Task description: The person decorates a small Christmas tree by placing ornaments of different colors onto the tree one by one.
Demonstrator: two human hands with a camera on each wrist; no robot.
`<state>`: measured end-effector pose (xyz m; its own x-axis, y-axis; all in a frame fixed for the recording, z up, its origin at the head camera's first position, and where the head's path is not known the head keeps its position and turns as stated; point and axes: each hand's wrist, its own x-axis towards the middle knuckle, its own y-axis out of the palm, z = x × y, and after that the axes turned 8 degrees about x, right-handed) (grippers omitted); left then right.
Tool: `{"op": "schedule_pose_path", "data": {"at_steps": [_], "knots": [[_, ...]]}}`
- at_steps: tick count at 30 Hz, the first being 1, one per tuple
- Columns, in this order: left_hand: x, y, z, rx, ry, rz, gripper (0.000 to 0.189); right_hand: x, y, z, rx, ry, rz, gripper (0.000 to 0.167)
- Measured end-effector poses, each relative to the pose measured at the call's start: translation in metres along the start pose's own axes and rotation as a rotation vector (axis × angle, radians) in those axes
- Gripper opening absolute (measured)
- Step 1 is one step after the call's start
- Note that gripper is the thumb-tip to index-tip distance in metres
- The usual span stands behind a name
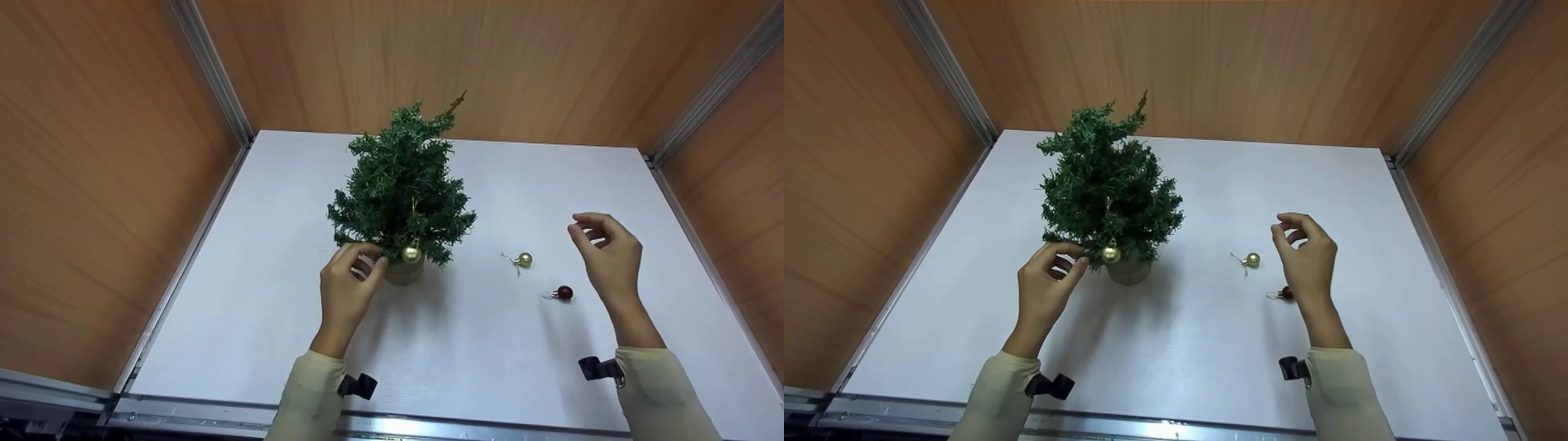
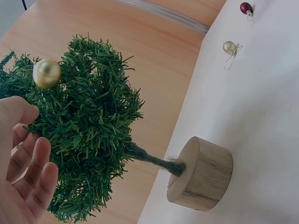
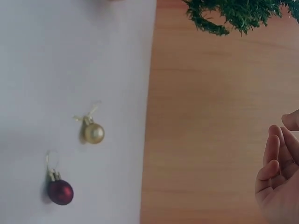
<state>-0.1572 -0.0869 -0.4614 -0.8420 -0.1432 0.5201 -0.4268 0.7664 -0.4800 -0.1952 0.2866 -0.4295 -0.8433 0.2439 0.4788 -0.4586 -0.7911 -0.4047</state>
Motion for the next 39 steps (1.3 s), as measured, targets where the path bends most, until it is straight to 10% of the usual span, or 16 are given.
{"op": "schedule_pose_path", "data": {"at_steps": [21,39], "knots": [[-0.001,-0.001,0.003,-0.005,0.0,-0.009,0.011,-0.004,-0.018,-0.035,0.002,0.17,-0.027,0.029],[-0.008,0.008,-0.002,-0.121,-0.13,-0.026,0.016,-0.041,-0.02,-0.097,0.018,0.523,0.006,0.039]]}}
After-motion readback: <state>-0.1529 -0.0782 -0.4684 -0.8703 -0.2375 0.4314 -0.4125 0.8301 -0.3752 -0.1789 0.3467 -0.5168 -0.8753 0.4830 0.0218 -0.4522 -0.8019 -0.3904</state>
